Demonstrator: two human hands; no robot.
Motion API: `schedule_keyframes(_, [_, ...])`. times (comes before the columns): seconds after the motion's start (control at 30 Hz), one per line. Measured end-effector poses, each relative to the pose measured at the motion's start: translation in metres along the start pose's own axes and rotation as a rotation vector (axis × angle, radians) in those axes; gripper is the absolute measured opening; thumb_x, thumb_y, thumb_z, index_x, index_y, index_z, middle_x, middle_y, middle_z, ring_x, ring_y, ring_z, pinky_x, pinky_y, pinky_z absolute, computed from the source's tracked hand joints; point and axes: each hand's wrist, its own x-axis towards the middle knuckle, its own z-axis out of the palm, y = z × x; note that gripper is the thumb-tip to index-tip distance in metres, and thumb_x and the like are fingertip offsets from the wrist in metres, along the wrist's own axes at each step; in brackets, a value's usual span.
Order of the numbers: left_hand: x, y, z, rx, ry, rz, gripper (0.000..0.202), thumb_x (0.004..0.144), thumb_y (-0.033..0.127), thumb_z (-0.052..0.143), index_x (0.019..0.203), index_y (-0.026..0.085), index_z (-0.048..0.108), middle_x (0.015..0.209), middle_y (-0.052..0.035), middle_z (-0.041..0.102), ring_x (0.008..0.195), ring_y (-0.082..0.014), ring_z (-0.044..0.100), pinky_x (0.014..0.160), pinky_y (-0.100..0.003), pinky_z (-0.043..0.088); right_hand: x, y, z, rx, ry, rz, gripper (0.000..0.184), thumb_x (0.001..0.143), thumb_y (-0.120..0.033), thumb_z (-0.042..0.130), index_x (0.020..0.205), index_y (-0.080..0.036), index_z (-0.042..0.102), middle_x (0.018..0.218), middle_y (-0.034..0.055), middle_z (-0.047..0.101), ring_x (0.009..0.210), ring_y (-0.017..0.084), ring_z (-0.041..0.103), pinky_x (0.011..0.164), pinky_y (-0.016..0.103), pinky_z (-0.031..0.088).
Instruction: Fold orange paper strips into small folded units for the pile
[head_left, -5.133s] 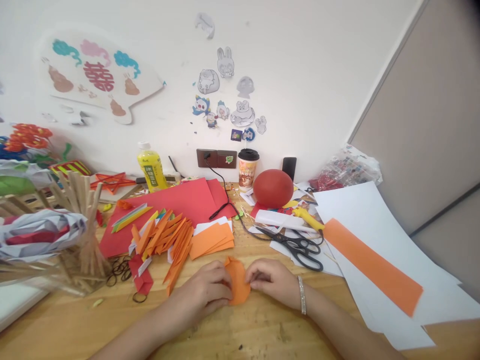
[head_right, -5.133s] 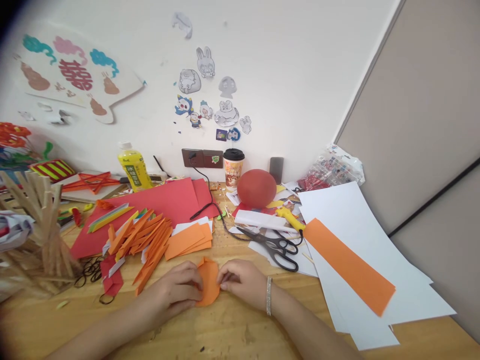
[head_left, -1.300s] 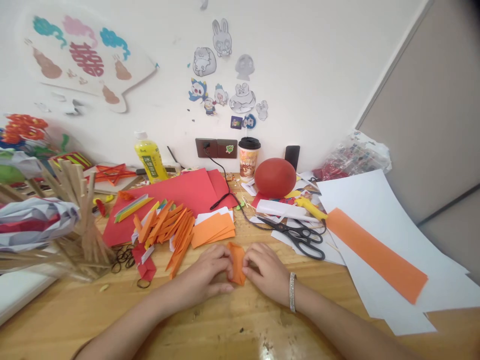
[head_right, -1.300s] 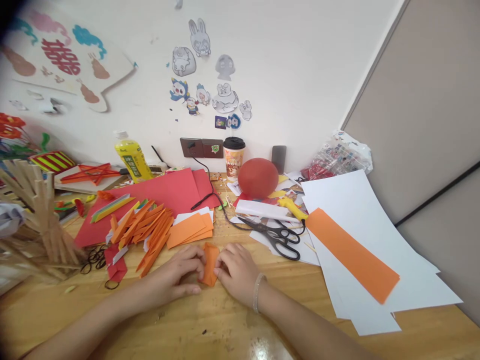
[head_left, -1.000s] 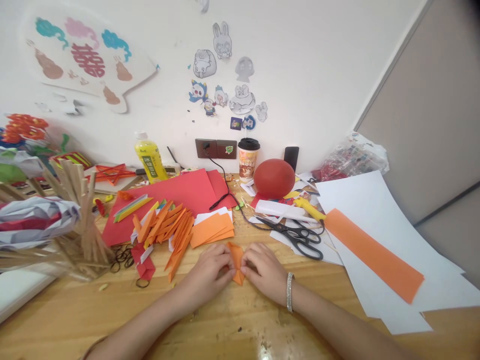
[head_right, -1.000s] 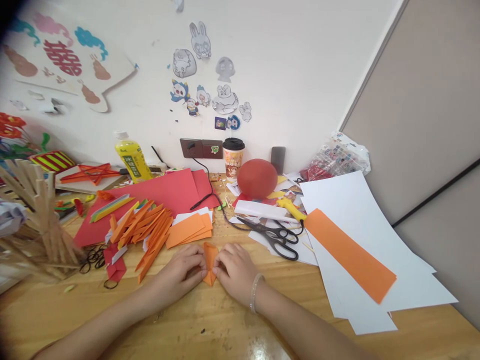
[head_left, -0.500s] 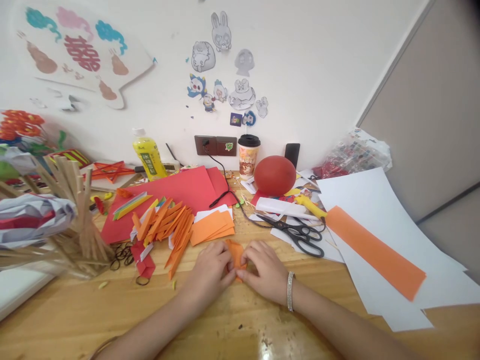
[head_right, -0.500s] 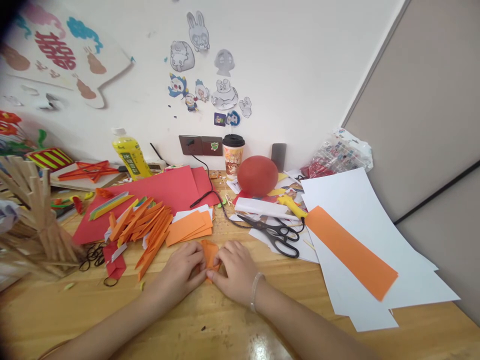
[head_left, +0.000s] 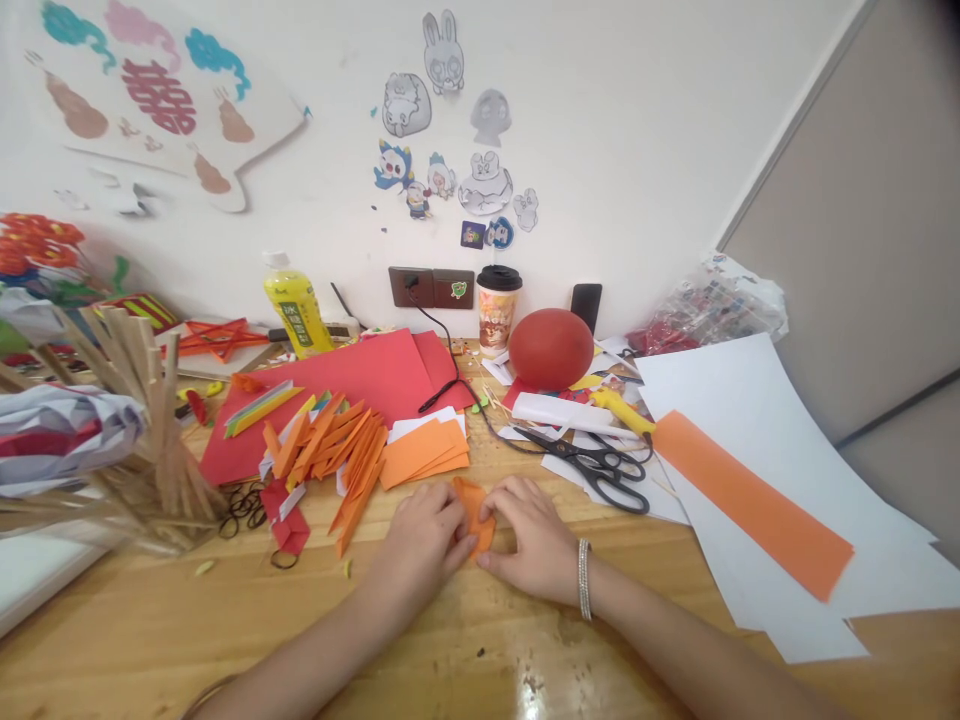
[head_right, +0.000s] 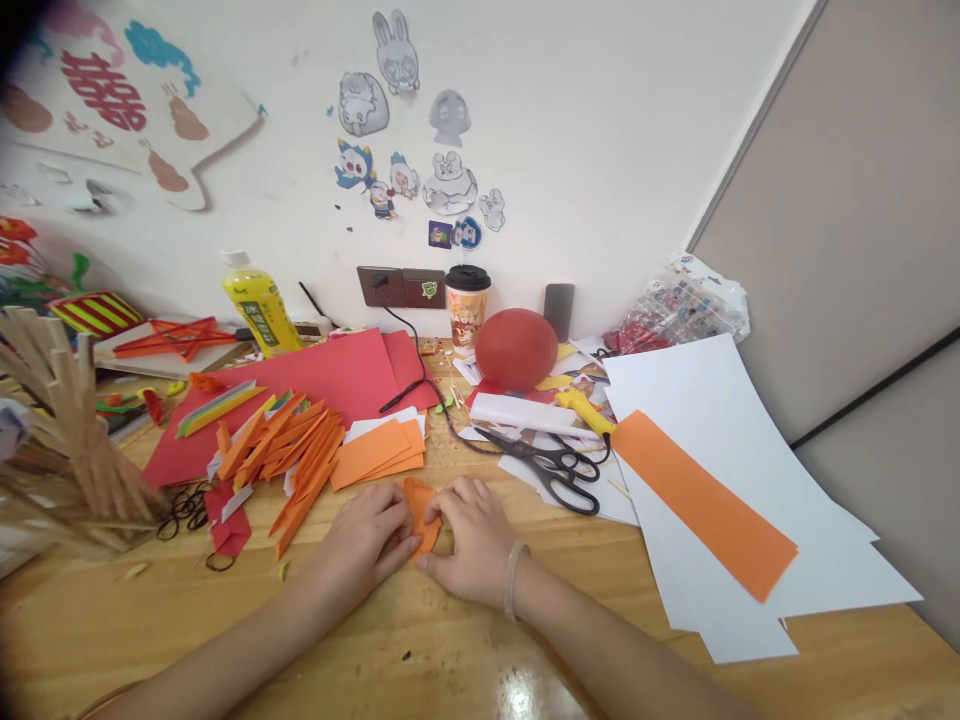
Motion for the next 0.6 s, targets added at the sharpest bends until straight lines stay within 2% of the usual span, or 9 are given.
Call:
schedule_keyframes(0.23, [-0.0004,-0.0005,0.0016,0.022,0.025,0.021,0.013,0.078,0.021,0.055,0.066,0.018,0.052,0.079,-0.0038,0.052,0.075,-0.0196,0.049,0.066,-0.031,0.04,0.0009,0.0007,0.004,-0.027,0.065,0.013,0.021,0.072,-0.025,0.067,0.086,-0.021,0.051,0.088,0.0004,0.05,0.088,0.019,0.046,0.078,0.032,0.036])
schedule_keyframes(0.37, [-0.0003,0.0006,0.0003,0.044,-0.003,0.01,0.012,0.077,0.021,0.057,0.067,0.018,0.053,0.08,-0.0038,0.052,0.077,-0.0205,0.049,0.068,-0.033,0.041,0.0008,-0.0004,0.0053,-0.036,0.067,0.021,0.026,0.068,-0.024,0.069,0.086,-0.021,0.051,0.089,0.0004,0.05,0.088,0.02,0.046,0.077,0.032,0.036])
schedule_keyframes(0.5, [-0.0005,0.0016,-0.001,0.047,-0.027,-0.007,0.012,0.079,0.02,0.056,0.068,0.018,0.053,0.082,-0.0041,0.052,0.08,-0.0212,0.05,0.07,-0.033,0.041,0.0007,-0.0004,0.0012,-0.007,0.016,0.023,0.032,0.064,-0.024,0.072,0.088,-0.022,0.051,0.092,0.0003,0.05,0.091,0.02,0.045,0.08,0.033,0.036])
schedule_keyframes(0.6, [-0.0005,0.0017,-0.0007,0.052,-0.035,-0.003,0.012,0.079,0.02,0.056,0.068,0.018,0.053,0.082,-0.0044,0.053,0.079,-0.0212,0.05,0.07,-0.033,0.041,0.0009,0.0009,-0.0004,0.036,0.011,0.008,0.029,0.067,-0.02,0.07,0.089,-0.022,0.051,0.092,0.0002,0.051,0.091,0.019,0.046,0.081,0.033,0.036])
